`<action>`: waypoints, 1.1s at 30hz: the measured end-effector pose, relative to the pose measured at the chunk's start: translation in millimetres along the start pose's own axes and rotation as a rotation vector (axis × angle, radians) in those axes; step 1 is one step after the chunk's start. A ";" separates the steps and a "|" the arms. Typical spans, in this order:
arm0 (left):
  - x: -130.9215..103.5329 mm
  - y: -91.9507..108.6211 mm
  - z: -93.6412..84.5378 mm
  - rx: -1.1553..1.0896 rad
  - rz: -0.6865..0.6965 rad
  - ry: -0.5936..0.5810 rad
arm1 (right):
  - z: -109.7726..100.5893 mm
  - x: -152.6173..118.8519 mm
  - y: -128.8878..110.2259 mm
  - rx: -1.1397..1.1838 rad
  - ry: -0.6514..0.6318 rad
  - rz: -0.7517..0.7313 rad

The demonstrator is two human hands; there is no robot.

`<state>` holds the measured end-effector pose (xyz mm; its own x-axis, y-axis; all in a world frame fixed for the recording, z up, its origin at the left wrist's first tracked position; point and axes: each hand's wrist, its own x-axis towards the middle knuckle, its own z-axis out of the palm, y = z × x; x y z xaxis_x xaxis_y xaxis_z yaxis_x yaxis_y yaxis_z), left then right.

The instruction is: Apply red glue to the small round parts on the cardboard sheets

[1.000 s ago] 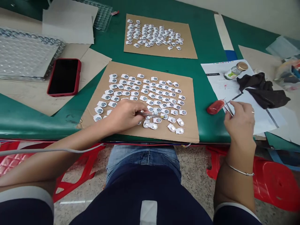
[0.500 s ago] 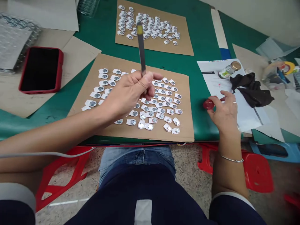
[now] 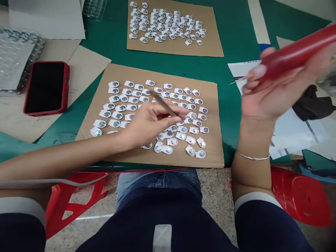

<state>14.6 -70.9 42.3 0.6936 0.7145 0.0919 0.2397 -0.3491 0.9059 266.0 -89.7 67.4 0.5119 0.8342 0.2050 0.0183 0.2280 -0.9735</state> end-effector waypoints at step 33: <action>-37.5 -22.2 -11.4 0.014 -0.135 0.071 | -4.5 -14.0 29.4 0.182 0.147 0.038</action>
<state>-24.4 -83.1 23.5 0.6043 0.7968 -0.0012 0.3376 -0.2547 0.9062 263.3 -96.9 35.4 0.6288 0.7650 0.1390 -0.1518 0.2962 -0.9430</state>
